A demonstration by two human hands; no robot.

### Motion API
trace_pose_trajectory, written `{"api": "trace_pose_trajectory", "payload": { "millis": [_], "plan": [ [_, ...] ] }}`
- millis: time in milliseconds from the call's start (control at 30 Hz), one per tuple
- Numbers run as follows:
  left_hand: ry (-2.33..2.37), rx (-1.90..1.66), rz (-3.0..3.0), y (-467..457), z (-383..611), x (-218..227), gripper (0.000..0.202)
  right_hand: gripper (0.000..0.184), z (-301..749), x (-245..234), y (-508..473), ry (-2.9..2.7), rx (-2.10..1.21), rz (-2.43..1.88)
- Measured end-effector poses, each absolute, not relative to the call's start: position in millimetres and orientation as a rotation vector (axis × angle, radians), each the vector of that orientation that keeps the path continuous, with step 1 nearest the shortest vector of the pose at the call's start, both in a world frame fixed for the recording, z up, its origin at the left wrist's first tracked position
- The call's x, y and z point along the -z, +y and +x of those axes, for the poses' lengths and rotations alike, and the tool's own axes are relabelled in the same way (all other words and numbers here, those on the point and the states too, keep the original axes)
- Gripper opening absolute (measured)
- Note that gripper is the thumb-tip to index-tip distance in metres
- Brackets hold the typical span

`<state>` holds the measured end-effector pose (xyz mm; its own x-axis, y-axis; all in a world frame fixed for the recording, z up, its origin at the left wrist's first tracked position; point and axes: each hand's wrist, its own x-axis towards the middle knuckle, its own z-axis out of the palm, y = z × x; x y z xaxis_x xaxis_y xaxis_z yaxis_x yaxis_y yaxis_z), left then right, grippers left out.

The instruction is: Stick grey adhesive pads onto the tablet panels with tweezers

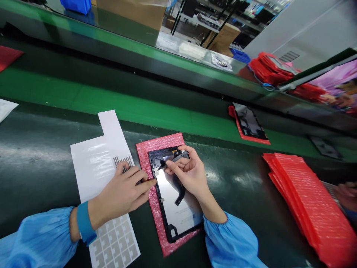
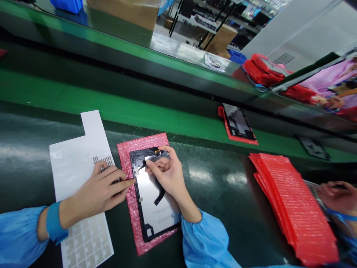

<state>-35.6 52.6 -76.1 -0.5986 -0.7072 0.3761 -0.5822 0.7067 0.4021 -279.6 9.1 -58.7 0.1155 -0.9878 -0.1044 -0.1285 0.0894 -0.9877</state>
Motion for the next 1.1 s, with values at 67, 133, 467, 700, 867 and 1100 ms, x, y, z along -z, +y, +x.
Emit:
{"api": "trace_pose_trajectory", "payload": {
  "millis": [67,133,467,700,867,1100],
  "plan": [
    [-2.395,0.330,0.984,52.4,-35.8,76.4,0.020,0.060,-279.2,58.2,9.1,1.243,0.990,-1.275],
    [-2.395,0.334,0.985,52.2,-35.9,76.5,0.020,0.061,-278.8,57.9,9.1,1.242,0.989,-1.272],
    [-2.370,0.286,1.031,53.2,-38.0,70.5,0.032,0.058,-278.5,57.9,9.6,1.237,1.000,-1.279],
    [-2.460,0.256,1.091,51.4,-40.6,73.6,0.062,0.059,-278.8,59.1,8.9,1.215,1.009,-1.290],
    [-2.424,0.255,1.139,54.7,-45.4,73.0,0.066,0.059,-278.8,59.0,8.3,1.224,1.007,-1.293],
    [-2.333,0.288,1.148,53.4,-52.9,72.4,0.063,0.067,-282.5,58.4,4.5,1.255,1.094,-1.183]
  ]
}}
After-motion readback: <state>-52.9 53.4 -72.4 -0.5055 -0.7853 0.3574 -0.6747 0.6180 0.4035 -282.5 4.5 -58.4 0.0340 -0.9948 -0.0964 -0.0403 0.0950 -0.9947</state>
